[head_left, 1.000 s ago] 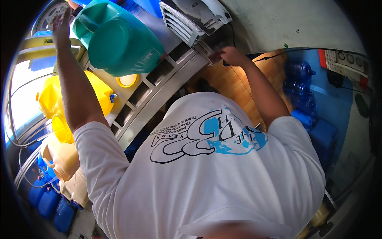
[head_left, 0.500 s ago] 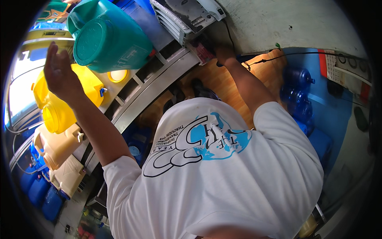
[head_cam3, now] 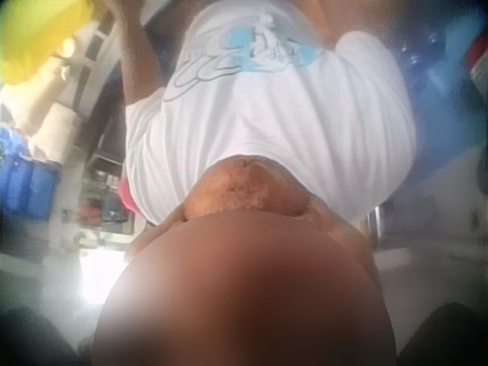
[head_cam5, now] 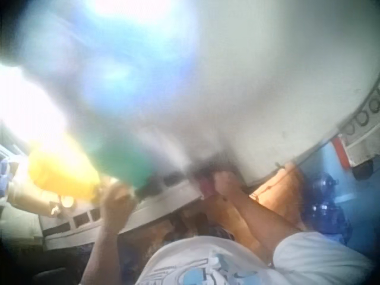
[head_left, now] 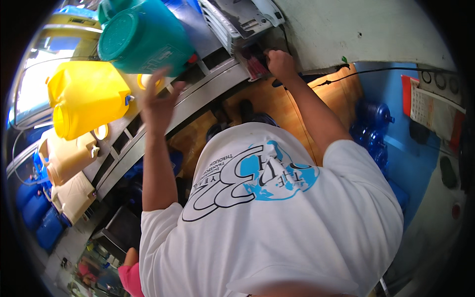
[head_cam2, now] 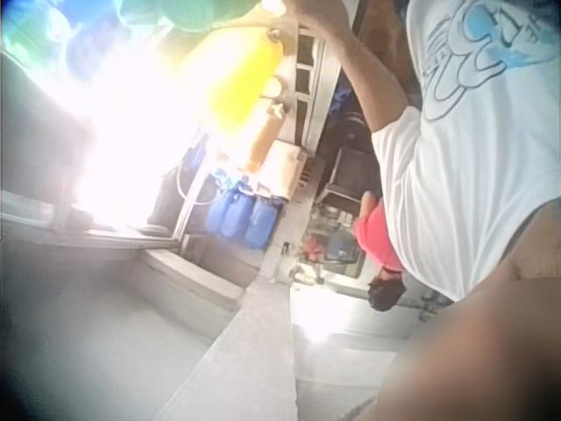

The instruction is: The person places lids on several large plastic jugs, then uses a handheld sealing tool to crimp the lids onto the containers. The person handles orange, blue, and green jugs one at a time, securing each lid before moving to the next.

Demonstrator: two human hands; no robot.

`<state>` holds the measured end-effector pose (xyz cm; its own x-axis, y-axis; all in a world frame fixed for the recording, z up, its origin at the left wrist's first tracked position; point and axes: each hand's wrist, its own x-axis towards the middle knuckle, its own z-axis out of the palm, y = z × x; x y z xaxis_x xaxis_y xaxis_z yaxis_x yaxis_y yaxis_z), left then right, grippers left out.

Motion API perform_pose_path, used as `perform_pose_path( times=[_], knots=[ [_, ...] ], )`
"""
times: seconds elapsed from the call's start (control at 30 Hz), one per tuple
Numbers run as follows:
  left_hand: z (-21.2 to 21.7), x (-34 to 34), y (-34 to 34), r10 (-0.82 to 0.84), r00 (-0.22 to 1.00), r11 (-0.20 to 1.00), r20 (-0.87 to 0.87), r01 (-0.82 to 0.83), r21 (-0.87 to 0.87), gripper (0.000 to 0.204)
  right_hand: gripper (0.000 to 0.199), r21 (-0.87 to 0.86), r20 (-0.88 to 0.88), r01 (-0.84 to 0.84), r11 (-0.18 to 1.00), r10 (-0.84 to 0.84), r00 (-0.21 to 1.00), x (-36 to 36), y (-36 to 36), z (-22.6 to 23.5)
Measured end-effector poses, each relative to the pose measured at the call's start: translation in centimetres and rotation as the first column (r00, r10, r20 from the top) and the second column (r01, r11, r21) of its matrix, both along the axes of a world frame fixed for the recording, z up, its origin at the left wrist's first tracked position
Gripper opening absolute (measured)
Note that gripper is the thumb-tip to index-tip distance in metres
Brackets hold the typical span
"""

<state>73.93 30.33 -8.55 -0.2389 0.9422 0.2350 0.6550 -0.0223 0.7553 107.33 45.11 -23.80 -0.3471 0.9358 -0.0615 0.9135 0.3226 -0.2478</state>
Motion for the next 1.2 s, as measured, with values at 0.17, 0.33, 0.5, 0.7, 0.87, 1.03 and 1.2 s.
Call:
perform_pose_path(
  times=[0.17,0.33,0.5,0.7,0.87,1.03,1.2],
  knots=[
    [-2.0,5.8,0.8,-0.228,0.964,0.952,0.139,0.251,-0.177,0.056,0.017,0.088,-0.45,-0.513,0.854,0.494,0.744,-5.4,-3.1,11.5],
    [-0.8,4.4,1.5,-0.042,0.687,0.895,0.725,0.349,-0.279,0.021,0.03,0.032,-0.864,-0.513,0.858,0.282,0.418,-10.0,-4.3,17.9],
    [2.0,-0.3,1.8,-0.231,0.742,0.971,0.63,0.219,0.099,0.029,0.029,-0.218,-0.875,-0.577,0.787,0.104,0.473,-14.0,-3.7,18.7],
    [6.7,-9.6,2.3,-0.232,0.364,0.948,0.902,0.292,0.126,0.066,0.012,0.556,-0.458,-0.292,0.778,0.58,0.674,-19.1,1.0,21.1],
    [7.2,-14.8,6.5,-0.162,0.832,0.986,0.531,0.111,0.126,0.071,0.014,0.802,-0.16,-0.276,0.53,0.635,0.756,-23.5,6.3,21.1],
    [6.2,-17.5,12.0,0.182,0.974,0.983,0.133,-0.183,-0.01,0.052,0.028,0.279,-0.024,-0.404,0.871,0.427,0.904,-27.3,10.5,19.8],
    [6.4,-20.0,14.6,0.135,0.989,0.949,-0.055,-0.145,-0.281,0.065,0.026,0.118,-0.474,-0.391,0.913,0.397,0.786,-28.8,13.0,22.1]
  ],
)
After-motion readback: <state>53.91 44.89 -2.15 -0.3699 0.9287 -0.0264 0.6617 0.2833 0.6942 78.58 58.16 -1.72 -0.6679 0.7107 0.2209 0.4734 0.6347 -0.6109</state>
